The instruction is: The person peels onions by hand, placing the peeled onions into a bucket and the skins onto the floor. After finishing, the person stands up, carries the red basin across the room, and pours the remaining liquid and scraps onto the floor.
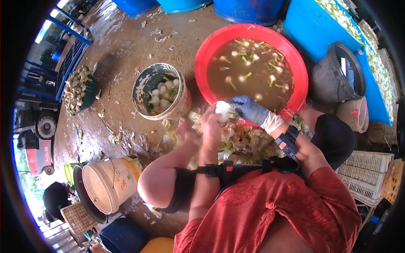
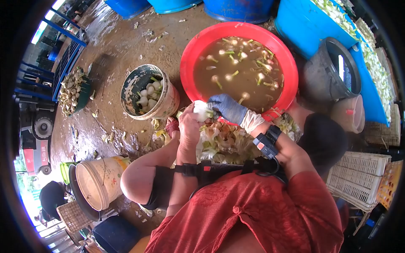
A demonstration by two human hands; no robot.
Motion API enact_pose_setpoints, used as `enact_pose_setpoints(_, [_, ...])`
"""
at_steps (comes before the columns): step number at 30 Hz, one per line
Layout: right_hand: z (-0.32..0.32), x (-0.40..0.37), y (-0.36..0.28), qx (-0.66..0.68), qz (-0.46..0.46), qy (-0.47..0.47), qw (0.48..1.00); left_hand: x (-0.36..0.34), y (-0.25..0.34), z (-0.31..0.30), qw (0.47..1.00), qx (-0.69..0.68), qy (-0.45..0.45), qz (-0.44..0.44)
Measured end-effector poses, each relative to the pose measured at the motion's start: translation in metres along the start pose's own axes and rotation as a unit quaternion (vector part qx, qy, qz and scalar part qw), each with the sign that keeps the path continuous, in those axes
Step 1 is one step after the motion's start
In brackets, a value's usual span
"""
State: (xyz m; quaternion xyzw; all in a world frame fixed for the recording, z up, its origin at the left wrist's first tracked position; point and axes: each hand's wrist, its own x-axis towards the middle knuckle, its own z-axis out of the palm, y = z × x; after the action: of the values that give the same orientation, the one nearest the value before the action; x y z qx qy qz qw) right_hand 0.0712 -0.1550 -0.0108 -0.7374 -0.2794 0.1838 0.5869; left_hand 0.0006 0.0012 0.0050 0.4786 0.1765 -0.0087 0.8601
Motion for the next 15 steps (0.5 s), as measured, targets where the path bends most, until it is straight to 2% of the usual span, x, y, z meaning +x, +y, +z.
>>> enact_pose_setpoints(1, [-0.002,0.000,-0.010,0.005,0.039,-0.014,0.999,0.000,0.000,-0.001,0.998,-0.039,0.020,-0.040])
enact_pose_setpoints(2, [-0.003,0.000,-0.017,-0.001,0.041,-0.028,0.999,0.000,0.000,-0.002,0.998,-0.039,0.020,-0.041])
enact_pose_setpoints(3, [-0.002,-0.001,-0.015,-0.001,0.041,-0.029,0.999,0.001,-0.001,-0.005,0.999,-0.019,-0.006,-0.039])
enact_pose_setpoints(5, [0.001,-0.003,-0.010,0.118,0.097,-0.023,0.988,0.002,-0.003,-0.010,0.998,0.020,-0.055,-0.034])
enact_pose_setpoints(6, [0.001,-0.004,-0.010,0.118,0.099,-0.024,0.988,0.003,-0.002,-0.011,0.998,-0.013,-0.063,-0.025])
enact_pose_setpoints(7, [0.001,-0.004,-0.009,0.015,-0.017,0.008,1.000,0.003,-0.003,-0.010,0.998,-0.014,-0.062,-0.026])
enact_pose_setpoints(8, [0.001,-0.004,-0.010,-0.087,-0.133,0.039,0.987,0.002,-0.003,-0.009,0.994,-0.089,-0.038,-0.042])
enact_pose_setpoints(9, [-0.002,-0.003,-0.019,-0.086,-0.133,0.039,0.987,0.002,0.000,-0.006,0.985,-0.163,-0.013,-0.058])
enact_pose_setpoints(10, [-0.006,-0.002,-0.034,0.266,0.050,0.086,0.959,0.001,0.004,-0.004,0.974,-0.210,-0.004,-0.081])
enact_pose_setpoints(11, [-0.008,0.000,-0.042,0.575,0.225,0.119,0.778,0.004,0.001,-0.009,0.975,-0.209,-0.002,-0.080])
enact_pose_setpoints(12, [-0.016,0.000,-0.012,0.620,0.193,0.088,0.755,0.009,-0.007,-0.019,0.962,-0.254,-0.048,-0.094])
enact_pose_setpoints(13, [-0.022,0.009,0.032,0.739,-0.024,-0.113,0.664,0.014,-0.016,-0.030,0.944,-0.297,-0.093,-0.108])
enact_pose_setpoints(14, [-0.026,0.008,0.018,0.667,0.046,0.023,0.743,0.020,-0.025,-0.043,0.919,-0.352,-0.142,-0.108])
enact_pose_setpoints(15, [-0.033,0.007,-0.011,0.572,0.114,0.158,0.797,0.028,-0.031,-0.056,0.919,-0.352,-0.139,-0.107])
